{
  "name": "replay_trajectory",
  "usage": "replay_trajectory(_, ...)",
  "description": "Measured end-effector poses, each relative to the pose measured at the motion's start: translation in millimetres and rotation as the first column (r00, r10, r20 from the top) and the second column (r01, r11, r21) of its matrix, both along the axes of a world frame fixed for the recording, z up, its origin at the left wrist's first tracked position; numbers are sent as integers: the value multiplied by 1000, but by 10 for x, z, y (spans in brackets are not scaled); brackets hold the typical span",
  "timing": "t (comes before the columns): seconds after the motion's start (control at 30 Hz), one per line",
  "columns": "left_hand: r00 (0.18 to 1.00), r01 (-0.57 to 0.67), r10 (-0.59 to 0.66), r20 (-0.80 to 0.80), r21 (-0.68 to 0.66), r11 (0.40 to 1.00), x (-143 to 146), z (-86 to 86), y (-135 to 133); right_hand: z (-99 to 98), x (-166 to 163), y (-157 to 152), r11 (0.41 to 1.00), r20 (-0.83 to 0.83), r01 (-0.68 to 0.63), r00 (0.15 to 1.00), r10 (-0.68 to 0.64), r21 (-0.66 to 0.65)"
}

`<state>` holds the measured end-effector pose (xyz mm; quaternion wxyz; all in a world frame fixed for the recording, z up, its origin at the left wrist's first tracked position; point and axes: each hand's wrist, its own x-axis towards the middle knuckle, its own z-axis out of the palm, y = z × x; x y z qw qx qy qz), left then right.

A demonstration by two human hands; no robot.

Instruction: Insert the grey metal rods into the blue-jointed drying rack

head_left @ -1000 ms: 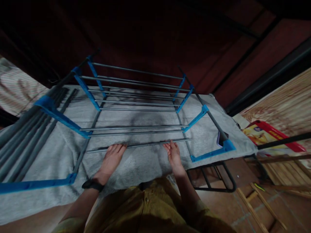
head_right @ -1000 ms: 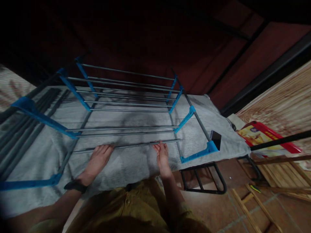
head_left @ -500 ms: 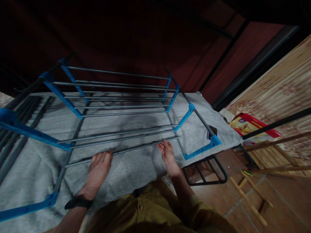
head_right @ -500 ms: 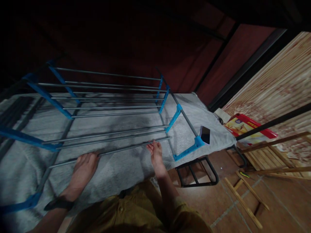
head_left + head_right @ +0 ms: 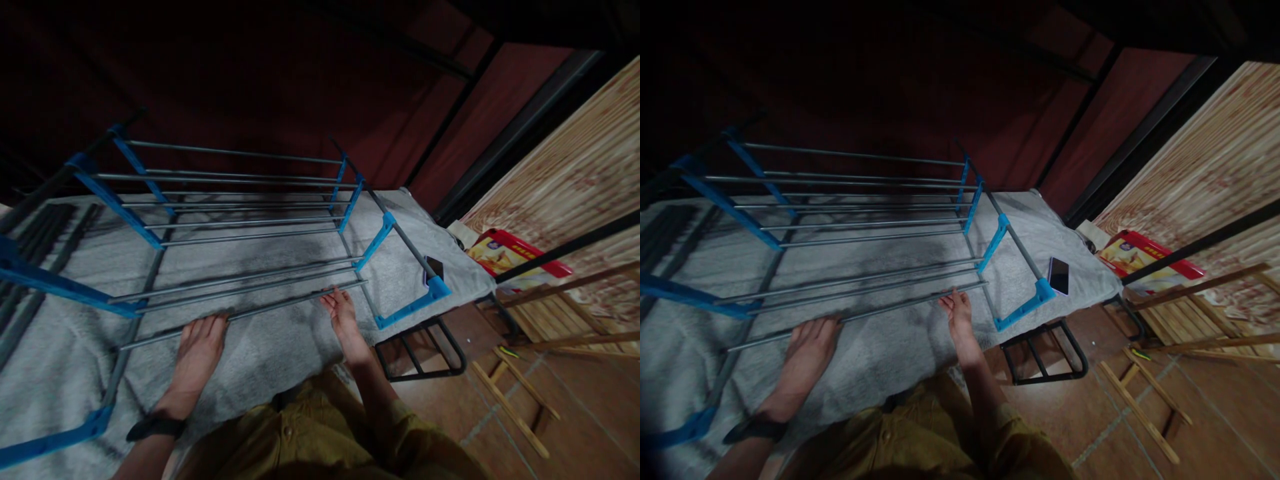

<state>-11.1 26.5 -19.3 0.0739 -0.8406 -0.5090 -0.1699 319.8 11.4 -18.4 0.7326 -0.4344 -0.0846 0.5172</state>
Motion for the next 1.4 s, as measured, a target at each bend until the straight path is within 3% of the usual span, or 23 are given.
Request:
replay_trajectory(0.47,999,11,-10,-46,32,999,-38,-79,12,11,-16,9,1000,15,-9,1000,10,-19)
replay_trajectory(0.93,998,68,-68,-17,17,998,-17,-43,45,109,-2,70,999,16,21,1000,-20,-41)
replay_trajectory(1.4,1000,19,-19,8,6,1000,4,11,30,99,16,75,1000,16,1,1000,-2,9)
